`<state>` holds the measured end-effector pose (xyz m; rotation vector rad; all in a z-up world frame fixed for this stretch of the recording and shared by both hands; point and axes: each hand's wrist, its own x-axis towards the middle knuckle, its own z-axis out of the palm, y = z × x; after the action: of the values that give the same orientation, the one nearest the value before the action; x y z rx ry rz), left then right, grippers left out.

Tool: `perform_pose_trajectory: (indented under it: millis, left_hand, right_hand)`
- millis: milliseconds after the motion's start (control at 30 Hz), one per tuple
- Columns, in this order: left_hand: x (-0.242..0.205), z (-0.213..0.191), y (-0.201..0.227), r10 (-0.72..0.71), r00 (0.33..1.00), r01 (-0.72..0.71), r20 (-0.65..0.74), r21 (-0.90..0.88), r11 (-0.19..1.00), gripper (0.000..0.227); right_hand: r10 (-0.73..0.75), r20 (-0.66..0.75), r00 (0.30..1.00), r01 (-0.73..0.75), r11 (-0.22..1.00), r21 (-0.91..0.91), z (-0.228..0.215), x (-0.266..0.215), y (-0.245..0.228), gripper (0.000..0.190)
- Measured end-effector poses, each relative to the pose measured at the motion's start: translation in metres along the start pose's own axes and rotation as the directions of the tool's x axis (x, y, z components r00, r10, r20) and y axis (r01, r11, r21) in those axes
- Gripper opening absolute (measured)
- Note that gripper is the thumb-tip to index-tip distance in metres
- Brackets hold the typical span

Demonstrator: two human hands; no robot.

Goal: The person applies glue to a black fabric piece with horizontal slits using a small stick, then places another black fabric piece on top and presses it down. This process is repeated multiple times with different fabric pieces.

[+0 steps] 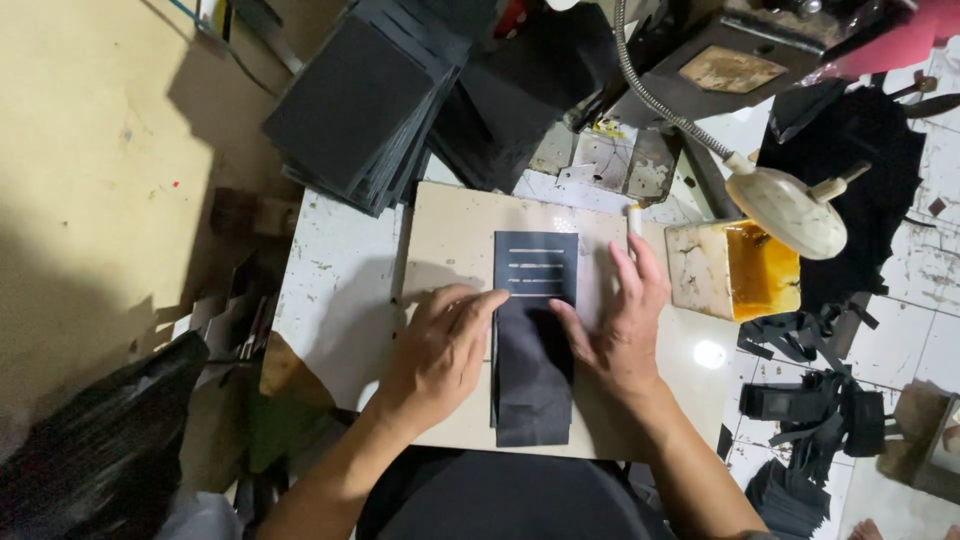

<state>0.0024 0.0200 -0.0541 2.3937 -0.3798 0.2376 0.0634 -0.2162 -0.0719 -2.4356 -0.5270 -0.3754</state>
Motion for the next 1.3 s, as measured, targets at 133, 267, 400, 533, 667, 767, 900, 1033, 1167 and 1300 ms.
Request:
perform_pose_trajectory:
  millis: [133,267,400,533,667,767,900,1033,1167,1300]
  left_hand:
    - [0.004,-0.001,-0.005,-0.031,0.999,0.032,0.009,-0.177,0.984,0.038]
    - [0.006,-0.009,-0.004,-0.027,0.998,0.039,0.06,-0.218,0.975,0.04]
    - [0.006,-0.008,-0.001,-0.008,1.0,0.01,0.015,-0.18,0.984,0.04]
    - [0.003,0.0,0.004,0.073,0.995,-0.077,-0.065,-0.059,0.995,0.046]
    - [-0.011,0.0,0.04,0.255,0.967,-0.256,-0.028,-0.023,0.966,0.047]
    - [-0.019,0.006,0.07,0.3,0.919,-0.296,0.257,-0.052,0.954,0.044]
    - [-0.035,0.013,0.074,0.298,0.927,-0.269,0.23,-0.149,0.952,0.044]
    - [-0.04,0.014,0.07,0.266,0.925,-0.236,0.27,-0.138,0.962,0.038]
    - [-0.042,0.014,0.069,0.247,0.913,-0.21,0.326,-0.144,0.967,0.048]
    - [-0.03,0.012,0.071,0.225,0.949,-0.184,0.22,-0.195,0.963,0.051]
  right_hand:
    - [-0.136,-0.014,0.991,0.134,0.986,-0.104,0.021,0.001,-0.018,0.1]
    - [-0.193,0.015,0.981,0.19,0.947,-0.261,0.027,-0.006,-0.029,0.092]
    - [-0.197,0.056,0.979,0.205,0.949,-0.241,0.026,-0.032,-0.042,0.101]
    - [-0.101,0.112,0.989,0.116,0.984,-0.136,0.013,-0.031,-0.05,0.11]
    - [-0.02,0.026,0.999,0.021,0.999,-0.039,-0.012,0.001,-0.023,0.089]
    - [-0.084,0.093,0.992,0.095,0.988,-0.118,-0.044,0.046,-0.054,0.07]
    - [-0.168,0.006,0.986,0.166,0.965,-0.202,-0.015,0.073,-0.065,0.054]
    - [-0.204,0.18,0.962,0.241,0.946,-0.217,0.05,0.075,-0.048,0.072]
    - [-0.148,0.433,0.889,-0.009,0.941,0.339,0.034,0.097,-0.036,0.067]
    - [-0.181,0.302,0.936,-0.001,0.856,0.516,-0.037,0.097,-0.042,0.067]
